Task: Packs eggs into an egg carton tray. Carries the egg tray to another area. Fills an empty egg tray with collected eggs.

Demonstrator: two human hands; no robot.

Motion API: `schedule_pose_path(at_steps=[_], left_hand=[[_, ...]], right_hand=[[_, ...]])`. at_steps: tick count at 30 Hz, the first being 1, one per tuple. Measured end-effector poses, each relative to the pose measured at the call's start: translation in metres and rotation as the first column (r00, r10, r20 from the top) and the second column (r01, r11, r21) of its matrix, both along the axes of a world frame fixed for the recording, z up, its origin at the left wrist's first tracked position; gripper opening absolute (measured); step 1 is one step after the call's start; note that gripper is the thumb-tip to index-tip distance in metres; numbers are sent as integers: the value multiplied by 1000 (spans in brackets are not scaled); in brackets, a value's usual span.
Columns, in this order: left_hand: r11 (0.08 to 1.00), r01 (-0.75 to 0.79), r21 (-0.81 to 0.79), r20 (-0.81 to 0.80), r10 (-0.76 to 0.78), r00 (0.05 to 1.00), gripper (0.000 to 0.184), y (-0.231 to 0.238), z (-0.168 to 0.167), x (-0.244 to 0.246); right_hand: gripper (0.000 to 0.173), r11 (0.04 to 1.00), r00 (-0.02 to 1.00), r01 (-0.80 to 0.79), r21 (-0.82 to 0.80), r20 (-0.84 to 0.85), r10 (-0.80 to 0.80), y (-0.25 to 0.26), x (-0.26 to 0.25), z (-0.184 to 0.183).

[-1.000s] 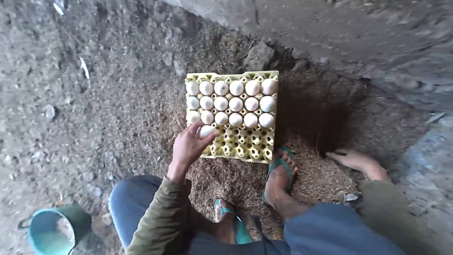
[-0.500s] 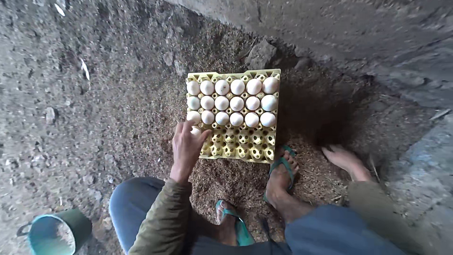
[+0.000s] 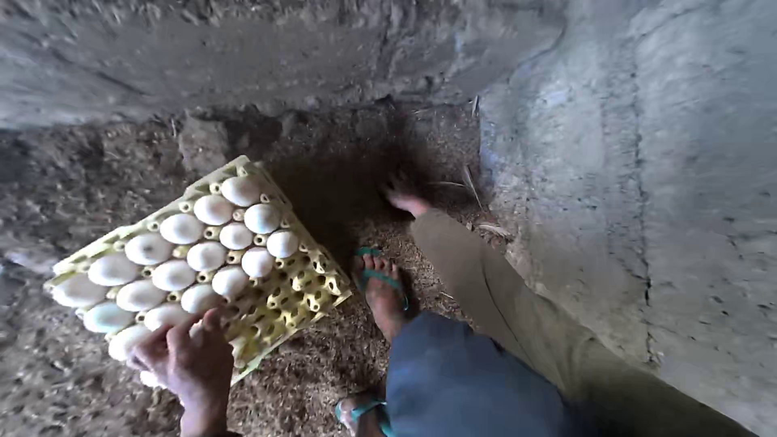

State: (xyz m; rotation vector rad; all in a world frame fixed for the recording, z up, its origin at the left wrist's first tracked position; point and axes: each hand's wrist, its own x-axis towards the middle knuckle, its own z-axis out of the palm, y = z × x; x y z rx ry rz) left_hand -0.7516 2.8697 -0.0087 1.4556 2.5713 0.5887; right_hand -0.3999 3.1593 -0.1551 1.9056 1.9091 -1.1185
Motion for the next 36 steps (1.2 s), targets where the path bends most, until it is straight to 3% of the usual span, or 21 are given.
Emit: schedule_pose_path(at_steps=[2, 5, 9, 10, 13, 15, 18, 20, 22, 24, 25, 27, 29, 31, 33, 36], left_hand=[[1000, -8, -18, 14, 8, 1000, 40, -2, 2, -1], [999, -40, 24, -19, 40, 999, 38, -10, -4, -5], [998, -21, -61, 82, 26, 996, 34, -2, 0, -2], [994, -19, -109, 100, 30, 995, 35, -1, 2, 1], [983, -40, -177, 102, 59, 993, 40, -2, 0, -4], [988, -97, -117, 95, 109, 989, 43, -7, 8, -14], [950, -301, -83, 103, 309, 946, 50, -7, 27, -45], [863, -464, -201, 254, 503, 826, 53, -14, 32, -70], [760, -560, -331, 483, 646, 591, 62, -26, 20, -93], [740, -538, -403, 683, 634, 361, 73, -35, 0, -106], [754, -504, -421, 737, 608, 295, 75, -36, -7, -107], [785, -444, -432, 797, 563, 221, 78, -30, -18, -106], [785, -444, -432, 837, 533, 128, 76, -21, -24, -106], [781, -448, -434, 865, 500, 34, 72, -14, -23, -104], [819, -428, -383, 905, 426, 5, 65, -11, -24, -101], [822, -461, -334, 932, 360, -34, 63, -13, -26, -105]], right_hand=[[66, 981, 987, -155, -118, 15, 158, -8, 17, 17], [67, 871, 900, -368, -325, 112, 422, 5, 53, 50], [64, 931, 899, -356, 86, 301, 317, 50, 105, 45], [68, 940, 903, -328, 100, 327, 280, 59, 112, 39], [68, 954, 890, -286, -91, 342, 300, 50, 106, 27], [69, 925, 875, -304, -227, 317, 366, 26, 97, 27], [74, 856, 883, -326, -402, 193, 427, 13, 101, 45], [67, 759, 870, -365, -538, 94, 485, 11, 110, 65], [58, 674, 838, -381, -633, 71, 540, 16, 113, 91], [59, 695, 761, -406, -593, 202, 616, 30, 108, 115], [62, 728, 718, -427, -536, 289, 633, 36, 96, 131], [55, 795, 702, -488, -360, 380, 602, 35, 55, 163], [37, 789, 708, -584, -189, 356, 610, 24, -1, 180], [29, 784, 770, -597, -166, 154, 619, 11, -52, 173], [31, 809, 821, -568, -153, -28, 571, -8, -94, 154], [40, 912, 885, -403, -80, -286, 366, -51, -144, 128]])
